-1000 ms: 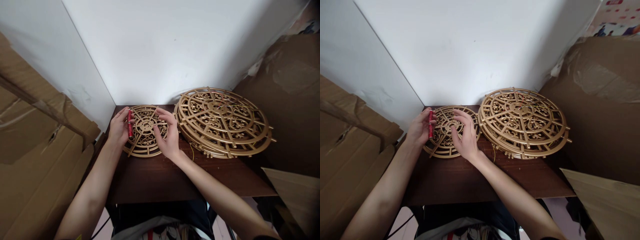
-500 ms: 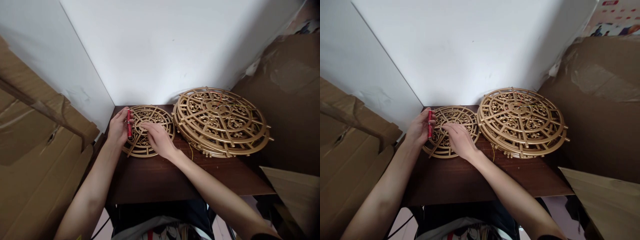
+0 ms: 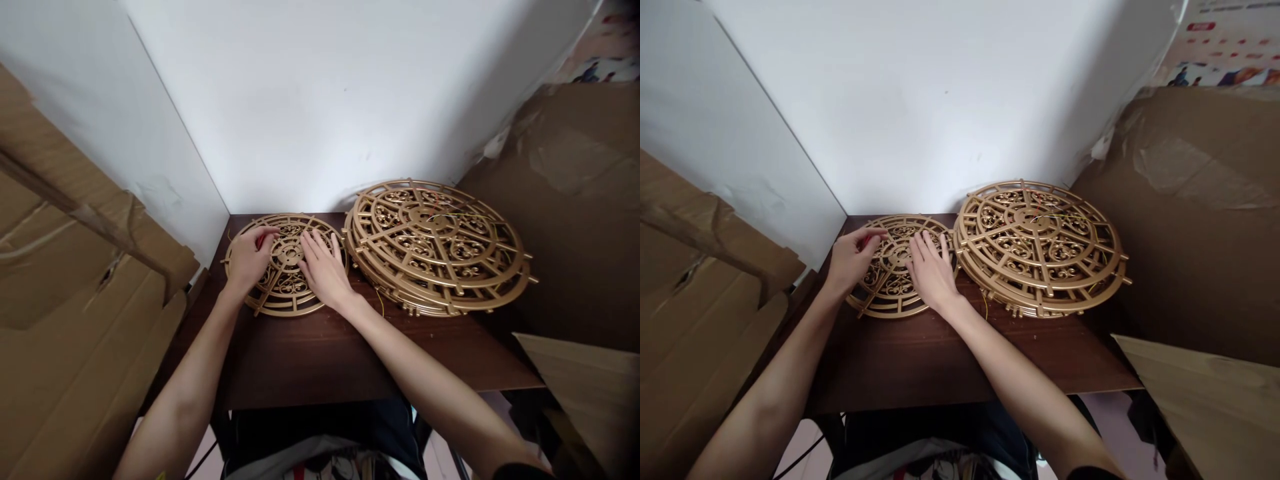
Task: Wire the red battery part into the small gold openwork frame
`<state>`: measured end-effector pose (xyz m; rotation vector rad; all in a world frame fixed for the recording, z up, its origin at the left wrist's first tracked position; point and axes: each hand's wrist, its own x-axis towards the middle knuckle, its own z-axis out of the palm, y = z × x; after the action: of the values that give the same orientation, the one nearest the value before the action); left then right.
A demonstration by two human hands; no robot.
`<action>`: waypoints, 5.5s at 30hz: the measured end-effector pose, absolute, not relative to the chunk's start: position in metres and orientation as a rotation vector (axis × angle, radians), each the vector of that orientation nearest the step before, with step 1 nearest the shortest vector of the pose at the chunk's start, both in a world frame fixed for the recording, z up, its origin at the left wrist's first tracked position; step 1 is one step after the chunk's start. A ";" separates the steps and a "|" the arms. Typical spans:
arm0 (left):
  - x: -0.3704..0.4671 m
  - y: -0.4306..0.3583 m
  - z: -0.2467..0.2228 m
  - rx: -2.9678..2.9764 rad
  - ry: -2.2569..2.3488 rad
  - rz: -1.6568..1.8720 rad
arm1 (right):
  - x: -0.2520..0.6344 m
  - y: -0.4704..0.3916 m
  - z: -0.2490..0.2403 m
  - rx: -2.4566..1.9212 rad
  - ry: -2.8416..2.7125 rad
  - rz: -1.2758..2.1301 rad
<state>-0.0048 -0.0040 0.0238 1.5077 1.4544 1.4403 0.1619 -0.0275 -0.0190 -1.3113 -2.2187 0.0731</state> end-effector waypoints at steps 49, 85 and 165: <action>-0.006 -0.001 0.003 2.278 1.661 1.098 | 0.134 0.024 -0.026 -1.013 -1.639 0.878; -0.013 0.019 -0.002 2.090 1.549 0.860 | 0.140 0.029 -0.026 -1.028 -1.409 1.105; -0.005 0.010 0.001 1.225 1.193 1.190 | 0.145 0.025 -0.026 -0.839 -1.473 1.211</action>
<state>-0.0046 0.0098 0.0006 1.2246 1.1930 1.1899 0.1448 0.0254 -0.0257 -0.8387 -1.4732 1.2111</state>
